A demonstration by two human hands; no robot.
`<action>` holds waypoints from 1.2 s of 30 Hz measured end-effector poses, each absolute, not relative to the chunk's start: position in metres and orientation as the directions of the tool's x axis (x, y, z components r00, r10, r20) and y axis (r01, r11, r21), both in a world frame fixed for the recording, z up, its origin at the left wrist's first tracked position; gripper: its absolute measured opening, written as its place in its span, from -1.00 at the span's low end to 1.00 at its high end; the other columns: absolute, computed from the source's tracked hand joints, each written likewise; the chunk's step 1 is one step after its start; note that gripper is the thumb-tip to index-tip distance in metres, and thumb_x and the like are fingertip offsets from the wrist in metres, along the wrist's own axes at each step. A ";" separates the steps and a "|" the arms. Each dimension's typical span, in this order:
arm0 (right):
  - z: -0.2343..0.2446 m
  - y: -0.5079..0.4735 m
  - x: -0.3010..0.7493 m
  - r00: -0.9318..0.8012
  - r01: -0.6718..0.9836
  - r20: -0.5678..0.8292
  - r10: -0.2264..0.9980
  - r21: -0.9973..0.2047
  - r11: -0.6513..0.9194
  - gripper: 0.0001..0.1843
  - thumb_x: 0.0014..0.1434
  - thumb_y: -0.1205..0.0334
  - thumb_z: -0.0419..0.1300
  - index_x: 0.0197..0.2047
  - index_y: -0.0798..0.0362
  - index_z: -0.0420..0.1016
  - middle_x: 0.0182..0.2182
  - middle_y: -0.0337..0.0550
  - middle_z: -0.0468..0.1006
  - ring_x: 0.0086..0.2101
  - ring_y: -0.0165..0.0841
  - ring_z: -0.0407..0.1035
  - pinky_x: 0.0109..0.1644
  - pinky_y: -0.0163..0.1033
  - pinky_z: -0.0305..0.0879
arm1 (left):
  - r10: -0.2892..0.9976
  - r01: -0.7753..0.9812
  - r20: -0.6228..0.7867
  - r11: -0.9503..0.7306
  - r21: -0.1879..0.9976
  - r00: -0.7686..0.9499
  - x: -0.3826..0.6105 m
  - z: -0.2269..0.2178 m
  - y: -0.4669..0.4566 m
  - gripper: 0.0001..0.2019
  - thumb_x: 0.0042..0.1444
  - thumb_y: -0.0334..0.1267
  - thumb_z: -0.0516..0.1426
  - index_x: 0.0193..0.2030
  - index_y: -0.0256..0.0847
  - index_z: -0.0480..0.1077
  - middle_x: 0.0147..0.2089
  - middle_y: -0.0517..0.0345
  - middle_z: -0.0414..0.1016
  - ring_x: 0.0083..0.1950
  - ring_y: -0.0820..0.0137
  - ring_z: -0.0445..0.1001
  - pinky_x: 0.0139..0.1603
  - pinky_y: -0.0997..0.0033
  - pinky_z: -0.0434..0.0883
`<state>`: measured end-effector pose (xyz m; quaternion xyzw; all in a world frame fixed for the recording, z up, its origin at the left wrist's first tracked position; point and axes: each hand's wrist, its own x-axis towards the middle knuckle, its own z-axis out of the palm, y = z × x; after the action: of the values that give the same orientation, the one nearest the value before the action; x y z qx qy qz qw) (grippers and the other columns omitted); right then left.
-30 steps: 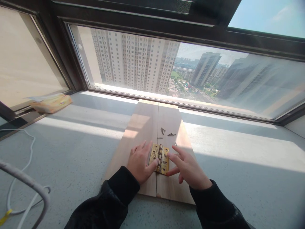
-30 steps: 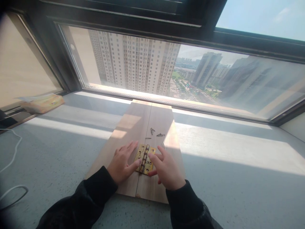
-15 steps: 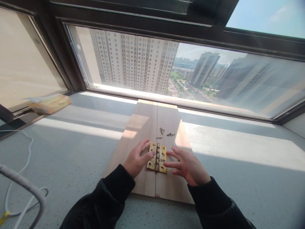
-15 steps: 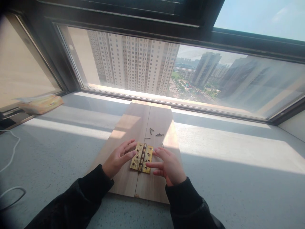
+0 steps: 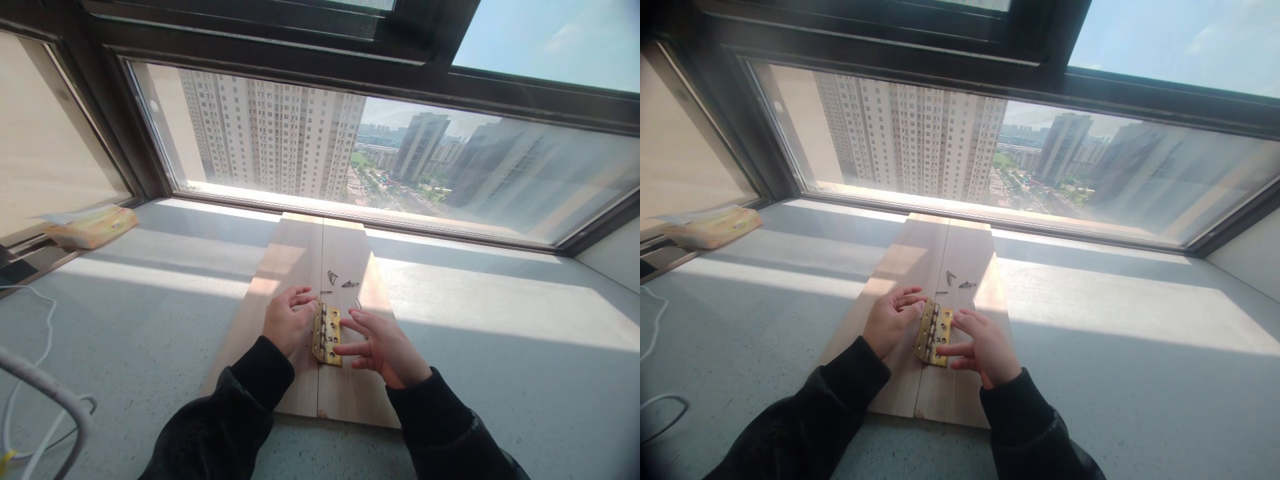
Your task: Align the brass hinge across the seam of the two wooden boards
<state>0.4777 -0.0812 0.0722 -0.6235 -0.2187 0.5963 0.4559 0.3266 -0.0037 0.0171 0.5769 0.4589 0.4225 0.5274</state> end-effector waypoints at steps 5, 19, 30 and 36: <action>0.074 -0.082 0.476 0.199 -0.262 -0.543 0.816 -0.831 -0.490 -0.47 0.05 0.05 0.17 0.05 0.11 0.21 0.03 0.15 0.36 -0.43 -0.23 0.52 -0.61 -0.33 0.33 | 0.979 0.267 0.076 -0.127 0.955 0.191 0.334 0.019 0.006 -0.67 -0.03 -0.14 0.16 -0.17 -0.31 0.47 -0.24 -0.03 0.56 -0.19 0.24 0.53 -0.07 0.18 0.44; 0.074 -0.081 0.478 0.214 -0.216 -0.556 0.803 -0.829 -0.517 -0.40 0.08 0.09 0.17 0.14 0.11 0.11 0.07 0.13 0.33 -0.40 -0.25 0.52 -0.59 -0.34 0.37 | 0.950 0.314 0.075 -0.174 0.933 0.303 0.329 0.021 0.019 -0.68 -0.03 -0.10 0.15 -0.24 -0.29 0.53 -0.28 0.02 0.57 -0.24 0.28 0.50 -0.15 0.28 0.42; 0.071 -0.078 0.482 0.245 -0.166 -0.523 0.816 -0.852 -0.496 -0.37 0.09 0.11 0.16 0.17 0.14 0.08 0.08 0.15 0.32 -0.39 -0.26 0.52 -0.60 -0.36 0.35 | 0.924 0.289 0.039 -0.159 0.944 0.379 0.331 0.030 0.018 -0.71 -0.02 -0.16 0.14 -0.26 -0.32 0.54 -0.28 0.01 0.57 -0.22 0.30 0.51 -0.11 0.31 0.41; 0.059 -0.075 0.487 0.261 -0.061 -0.458 0.850 -0.887 -0.459 -0.41 0.08 0.11 0.18 0.12 0.20 0.18 0.05 0.19 0.36 -0.43 -0.29 0.51 -0.63 -0.37 0.33 | 0.938 0.244 0.038 -0.129 0.961 0.346 0.333 0.027 0.015 -0.73 -0.05 -0.19 0.16 -0.29 -0.35 0.54 -0.33 0.01 0.57 -0.27 0.30 0.51 -0.19 0.33 0.43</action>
<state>0.4873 -0.0746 0.0591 -0.6685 -0.2953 0.5315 0.4283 0.3335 0.0154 0.0268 0.6610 0.4467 0.3572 0.4856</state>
